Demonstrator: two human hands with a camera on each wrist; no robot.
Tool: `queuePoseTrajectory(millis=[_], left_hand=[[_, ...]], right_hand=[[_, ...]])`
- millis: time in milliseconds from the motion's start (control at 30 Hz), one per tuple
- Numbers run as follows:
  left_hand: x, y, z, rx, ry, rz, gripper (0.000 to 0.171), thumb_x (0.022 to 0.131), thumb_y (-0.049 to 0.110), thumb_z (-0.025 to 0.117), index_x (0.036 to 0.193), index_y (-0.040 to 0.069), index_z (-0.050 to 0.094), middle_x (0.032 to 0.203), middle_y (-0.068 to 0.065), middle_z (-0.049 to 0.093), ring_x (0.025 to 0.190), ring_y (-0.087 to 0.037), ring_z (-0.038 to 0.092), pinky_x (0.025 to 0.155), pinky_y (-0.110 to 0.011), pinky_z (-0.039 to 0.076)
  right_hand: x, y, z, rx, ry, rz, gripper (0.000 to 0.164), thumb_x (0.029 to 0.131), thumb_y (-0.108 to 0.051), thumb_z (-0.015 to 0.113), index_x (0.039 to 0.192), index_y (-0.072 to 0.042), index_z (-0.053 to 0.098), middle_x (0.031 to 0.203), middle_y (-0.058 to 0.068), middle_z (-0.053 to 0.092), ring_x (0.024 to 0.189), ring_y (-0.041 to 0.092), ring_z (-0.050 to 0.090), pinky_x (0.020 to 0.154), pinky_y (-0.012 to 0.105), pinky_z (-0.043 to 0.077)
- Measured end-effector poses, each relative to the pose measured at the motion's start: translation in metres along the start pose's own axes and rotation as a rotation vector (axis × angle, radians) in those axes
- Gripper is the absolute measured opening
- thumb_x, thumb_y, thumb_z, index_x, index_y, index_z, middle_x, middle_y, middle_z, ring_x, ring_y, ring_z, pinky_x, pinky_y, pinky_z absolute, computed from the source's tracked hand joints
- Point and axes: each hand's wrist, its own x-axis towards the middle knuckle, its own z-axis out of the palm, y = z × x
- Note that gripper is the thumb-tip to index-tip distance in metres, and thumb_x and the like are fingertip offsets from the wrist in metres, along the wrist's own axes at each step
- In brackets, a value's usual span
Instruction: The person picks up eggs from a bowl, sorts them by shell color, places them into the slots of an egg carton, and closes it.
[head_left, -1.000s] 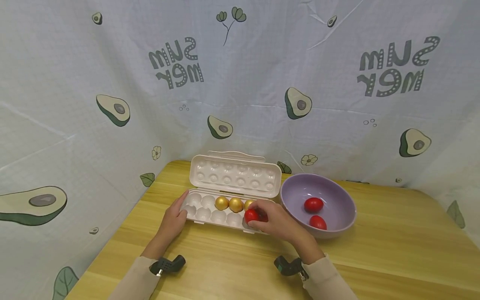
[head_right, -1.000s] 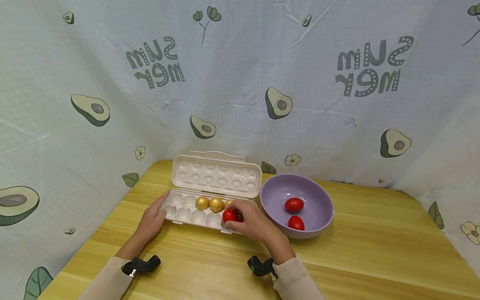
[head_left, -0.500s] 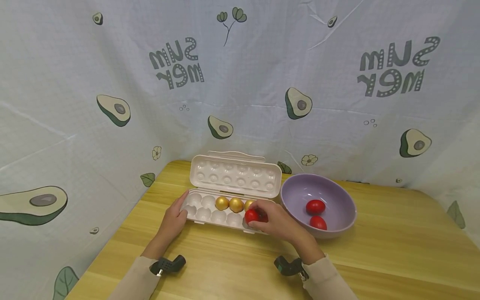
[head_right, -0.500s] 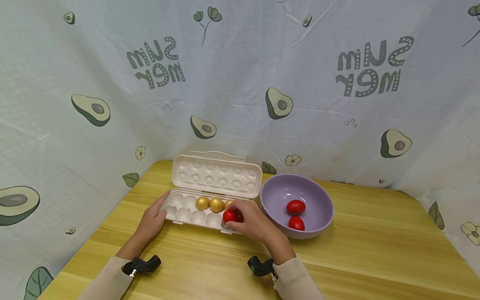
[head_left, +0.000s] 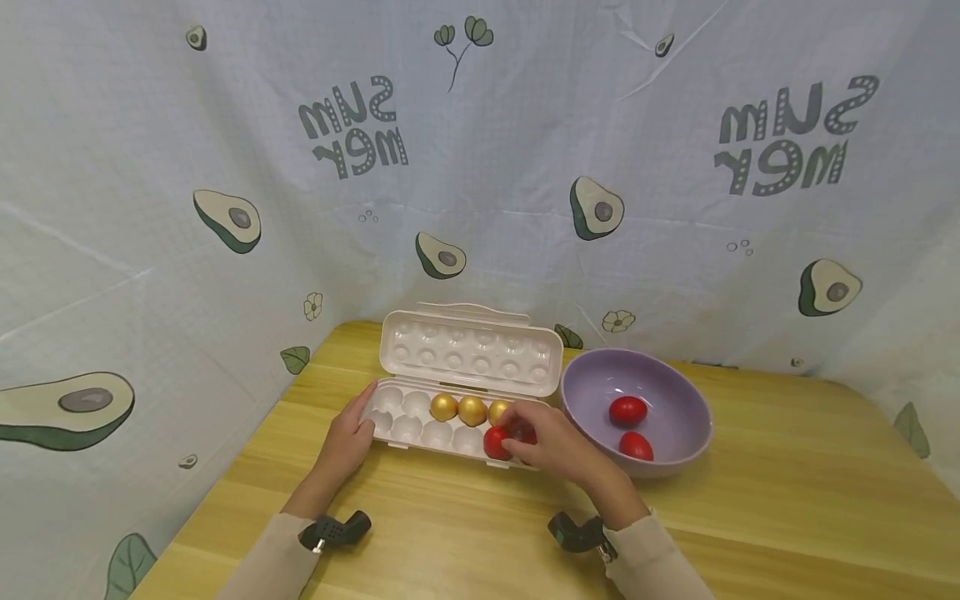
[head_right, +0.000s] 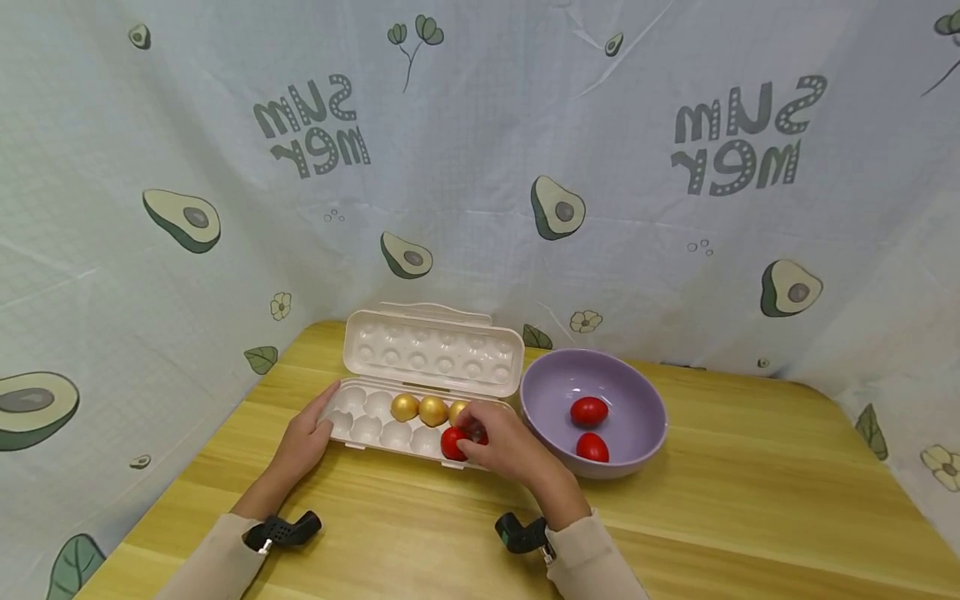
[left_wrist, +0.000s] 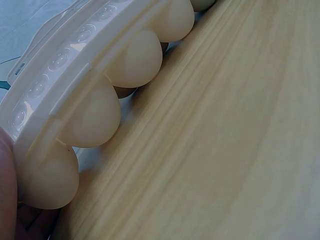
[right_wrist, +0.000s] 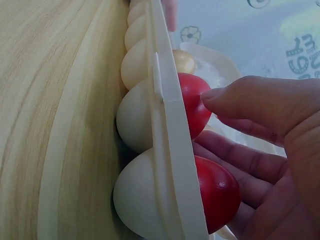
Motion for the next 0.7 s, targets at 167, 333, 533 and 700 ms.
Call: queuePoseTrajectory(millis=[167,333,533,700], left_hand=[[-0.001,-0.001,0.001,0.005,0.000,-0.008,0.060,0.082,-0.001,0.038,0.140,0.009,0.032,0.140,-0.016,0.036,0.129,-0.030,0.032,0.105,-0.045,0.027],[-0.002,-0.002,0.002,0.009,-0.001,-0.013,0.059,0.081,0.000,0.038,0.140,0.009,0.032,0.140,-0.016,0.036,0.128,-0.030,0.032,0.105,-0.046,0.027],[-0.001,-0.002,0.001,0.011,-0.010,-0.018,0.059,0.083,0.000,0.038,0.140,0.009,0.032,0.141,-0.015,0.035,0.129,-0.030,0.030,0.105,-0.045,0.027],[-0.002,-0.002,-0.001,0.007,-0.006,0.000,0.058,0.083,-0.001,0.039,0.140,0.008,0.032,0.140,-0.016,0.036,0.129,-0.030,0.031,0.105,-0.046,0.028]], right_hand=[[-0.001,0.000,0.001,0.008,-0.005,0.028,0.018,0.081,-0.021,0.065,0.097,-0.019,0.059,0.095,-0.008,0.061,0.084,0.006,0.057,0.074,0.024,0.052],[-0.001,-0.001,0.001,0.017,-0.018,0.032,0.018,0.082,-0.020,0.064,0.098,-0.018,0.059,0.095,-0.007,0.061,0.084,0.008,0.058,0.071,0.021,0.052],[-0.002,-0.003,-0.002,0.046,-0.015,0.020,0.017,0.082,-0.016,0.061,0.100,-0.016,0.059,0.097,-0.005,0.062,0.085,0.009,0.059,0.068,0.021,0.052],[-0.003,-0.005,-0.010,0.019,0.033,0.001,0.019,0.083,-0.016,0.061,0.101,-0.015,0.061,0.097,-0.004,0.063,0.087,0.009,0.059,0.077,0.030,0.052]])
